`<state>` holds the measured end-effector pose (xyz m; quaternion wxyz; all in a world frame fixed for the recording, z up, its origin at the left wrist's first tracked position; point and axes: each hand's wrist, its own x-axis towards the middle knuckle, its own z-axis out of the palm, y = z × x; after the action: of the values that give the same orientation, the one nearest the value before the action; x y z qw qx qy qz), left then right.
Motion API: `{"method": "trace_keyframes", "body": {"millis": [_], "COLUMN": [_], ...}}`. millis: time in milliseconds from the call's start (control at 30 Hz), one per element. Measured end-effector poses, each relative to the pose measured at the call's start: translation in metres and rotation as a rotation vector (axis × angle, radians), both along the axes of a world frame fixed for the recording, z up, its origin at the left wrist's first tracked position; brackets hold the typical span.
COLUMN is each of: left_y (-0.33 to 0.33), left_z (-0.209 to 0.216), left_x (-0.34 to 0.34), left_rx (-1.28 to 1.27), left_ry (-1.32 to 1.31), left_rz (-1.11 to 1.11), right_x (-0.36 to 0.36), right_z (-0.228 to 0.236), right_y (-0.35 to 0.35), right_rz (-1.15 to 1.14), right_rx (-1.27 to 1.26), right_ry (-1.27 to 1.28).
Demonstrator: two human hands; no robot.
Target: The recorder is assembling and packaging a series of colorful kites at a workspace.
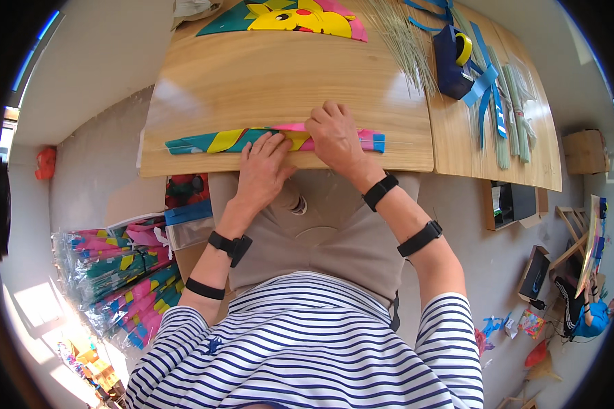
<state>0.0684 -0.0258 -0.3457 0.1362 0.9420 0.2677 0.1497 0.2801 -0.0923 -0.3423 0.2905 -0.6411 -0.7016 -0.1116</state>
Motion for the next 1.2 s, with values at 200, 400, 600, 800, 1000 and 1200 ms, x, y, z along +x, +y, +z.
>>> {"method": "trace_keyframes", "body": {"millis": [200, 400, 600, 800, 1000, 1200], "left_y": [0.001, 0.005, 0.001, 0.002, 0.007, 0.021], "left_z": [-0.004, -0.004, -0.003, -0.003, -0.002, -0.004], "left_x": [0.002, -0.001, 0.005, 0.012, 0.014, 0.015], "left_rx": [0.016, -0.004, 0.028, 0.094, 0.089, 0.109], "left_ry": [-0.012, -0.026, -0.053, 0.037, 0.002, -0.125], "left_rz": [-0.022, -0.039, -0.031, -0.035, -0.043, -0.056], "right_x": [-0.019, -0.019, -0.02, -0.02, -0.013, -0.017], "right_z": [-0.025, -0.021, -0.023, -0.027, -0.025, -0.008], "right_y": [-0.029, -0.032, -0.03, -0.028, -0.019, -0.019], "right_rz": [-0.028, -0.061, -0.102, -0.124, -0.074, -0.08], "right_rx": [-0.028, -0.025, -0.07, -0.065, -0.084, -0.169], "right_ry": [-0.131, -0.17, -0.146, -0.243, -0.363, -0.104]}}
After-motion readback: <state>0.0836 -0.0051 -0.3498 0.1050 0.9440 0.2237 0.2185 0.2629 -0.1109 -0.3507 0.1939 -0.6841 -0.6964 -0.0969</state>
